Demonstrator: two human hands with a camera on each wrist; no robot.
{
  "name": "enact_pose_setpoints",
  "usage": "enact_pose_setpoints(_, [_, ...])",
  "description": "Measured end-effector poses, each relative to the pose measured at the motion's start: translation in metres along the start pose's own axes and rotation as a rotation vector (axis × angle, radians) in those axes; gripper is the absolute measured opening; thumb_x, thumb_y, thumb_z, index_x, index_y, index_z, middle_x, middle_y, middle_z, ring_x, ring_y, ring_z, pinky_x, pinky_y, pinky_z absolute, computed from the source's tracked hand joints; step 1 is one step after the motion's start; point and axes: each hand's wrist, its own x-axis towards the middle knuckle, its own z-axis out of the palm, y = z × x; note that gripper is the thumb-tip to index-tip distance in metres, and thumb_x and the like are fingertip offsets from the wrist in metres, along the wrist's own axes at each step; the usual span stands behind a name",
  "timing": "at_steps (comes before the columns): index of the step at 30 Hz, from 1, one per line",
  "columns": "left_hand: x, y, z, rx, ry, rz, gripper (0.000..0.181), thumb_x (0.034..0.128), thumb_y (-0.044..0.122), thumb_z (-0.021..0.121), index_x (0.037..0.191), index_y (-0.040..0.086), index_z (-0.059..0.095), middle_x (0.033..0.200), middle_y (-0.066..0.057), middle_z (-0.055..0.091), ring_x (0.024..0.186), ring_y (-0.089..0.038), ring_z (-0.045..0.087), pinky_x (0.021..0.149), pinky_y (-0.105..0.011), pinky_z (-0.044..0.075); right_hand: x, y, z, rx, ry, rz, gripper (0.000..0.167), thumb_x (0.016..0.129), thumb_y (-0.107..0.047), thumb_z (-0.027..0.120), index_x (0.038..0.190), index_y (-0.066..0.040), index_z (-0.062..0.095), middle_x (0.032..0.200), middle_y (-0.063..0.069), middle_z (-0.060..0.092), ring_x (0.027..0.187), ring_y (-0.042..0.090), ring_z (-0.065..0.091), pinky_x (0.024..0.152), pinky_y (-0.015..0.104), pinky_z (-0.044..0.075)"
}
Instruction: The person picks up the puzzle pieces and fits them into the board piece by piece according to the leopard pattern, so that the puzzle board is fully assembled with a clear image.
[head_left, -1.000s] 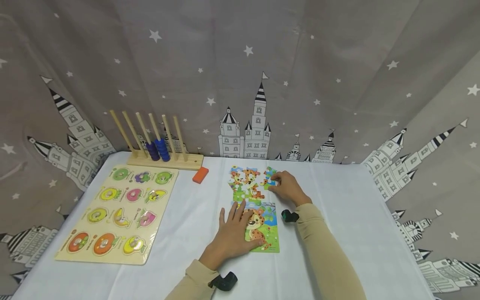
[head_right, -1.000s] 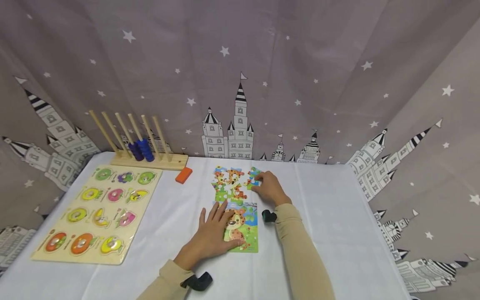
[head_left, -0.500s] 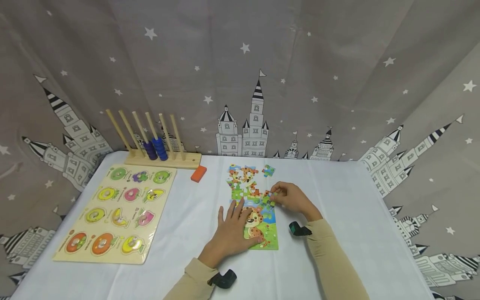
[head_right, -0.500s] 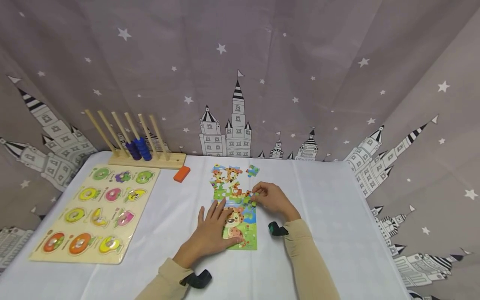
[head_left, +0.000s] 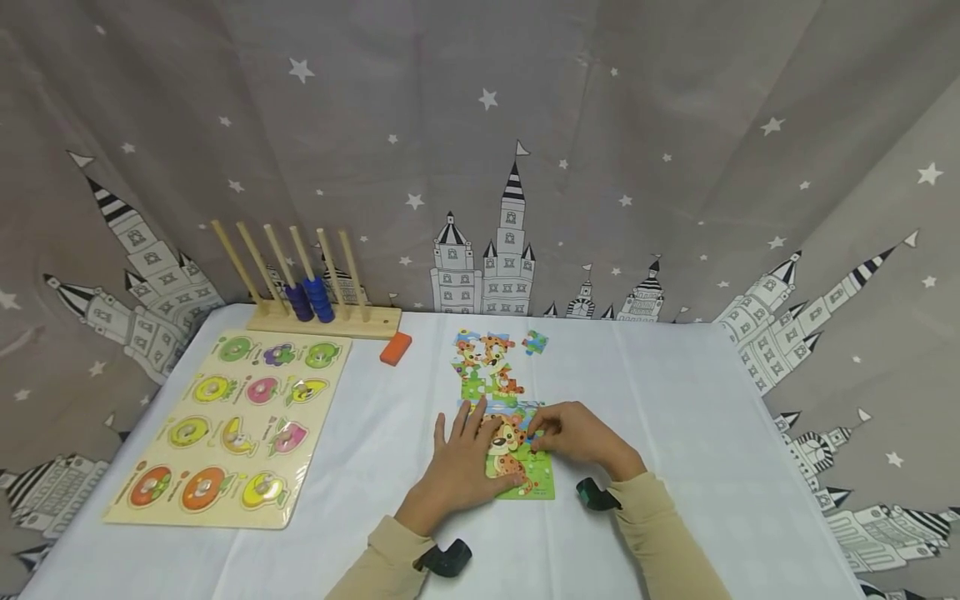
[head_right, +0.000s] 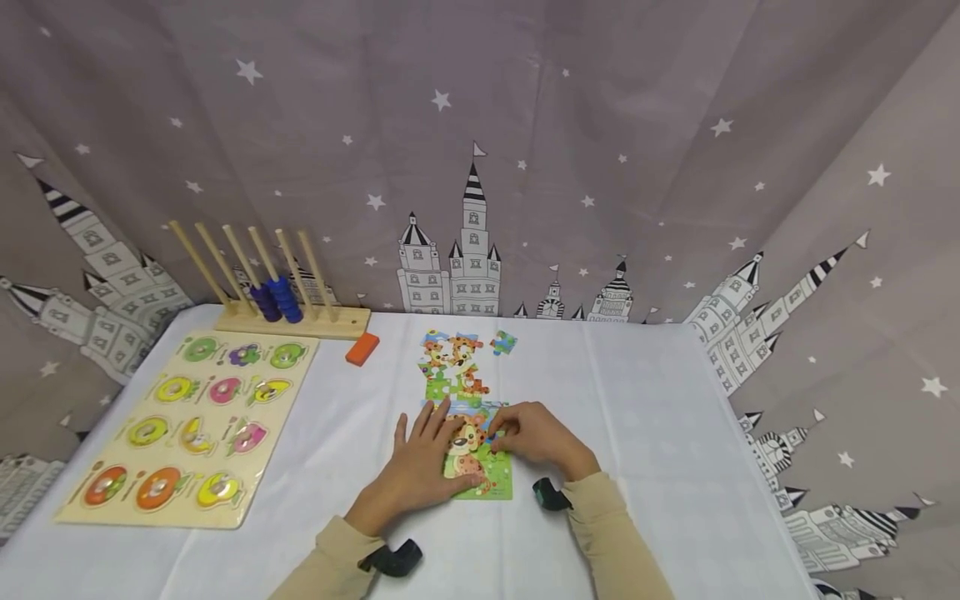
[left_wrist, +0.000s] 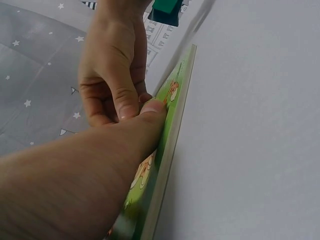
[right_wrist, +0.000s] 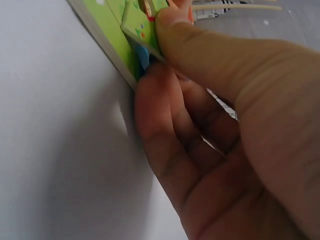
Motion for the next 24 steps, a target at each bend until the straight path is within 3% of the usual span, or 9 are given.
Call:
enact_pose_setpoints(7, [0.001, -0.001, -0.001, -0.001, -0.004, -0.004, 0.094, 0.0846, 0.075, 0.061, 0.154, 0.015, 0.044, 0.171, -0.015, 0.018, 0.158, -0.042, 0.012, 0.12, -0.076, 0.011, 0.0, -0.005, 0.006, -0.087, 0.066, -0.004, 0.013, 0.086, -0.017, 0.082, 0.096, -0.017, 0.074, 0.08, -0.007, 0.062, 0.072, 0.007, 0.055, 0.064, 0.021, 0.048])
enact_pose_setpoints(11, [0.001, 0.0, 0.001, -0.014, 0.018, -0.008, 0.087, 0.0874, 0.071, 0.061, 0.153, 0.015, 0.045, 0.17, -0.015, 0.021, 0.158, -0.042, 0.014, 0.12, -0.076, 0.011, 0.0, -0.005, 0.009, -0.128, 0.089, -0.025, 0.011, 0.083, -0.015, 0.084, 0.087, -0.016, 0.074, 0.079, -0.007, 0.061, 0.07, 0.006, 0.053, 0.064, 0.02, 0.047])
enact_pose_setpoints(18, [0.003, 0.005, 0.011, -0.007, 0.165, -0.03, 0.051, 0.1015, 0.048, 0.056, 0.141, 0.016, 0.055, 0.165, -0.017, 0.032, 0.153, -0.043, 0.026, 0.118, -0.076, 0.016, -0.001, -0.006, 0.011, -0.141, 0.106, -0.017, 0.017, 0.082, -0.015, 0.085, 0.079, -0.019, 0.069, 0.076, -0.01, 0.061, 0.068, 0.005, 0.054, 0.063, 0.02, 0.048])
enact_pose_setpoints(24, [0.006, 0.008, 0.014, -0.012, 0.233, -0.054, 0.035, 0.1019, 0.041, 0.058, 0.129, 0.018, 0.061, 0.161, -0.015, 0.039, 0.15, -0.042, 0.032, 0.118, -0.076, 0.018, -0.001, -0.008, 0.01, -0.119, 0.094, 0.017, 0.018, 0.082, -0.014, 0.085, 0.078, -0.017, 0.068, 0.075, -0.007, 0.06, 0.067, 0.007, 0.052, 0.061, 0.02, 0.046])
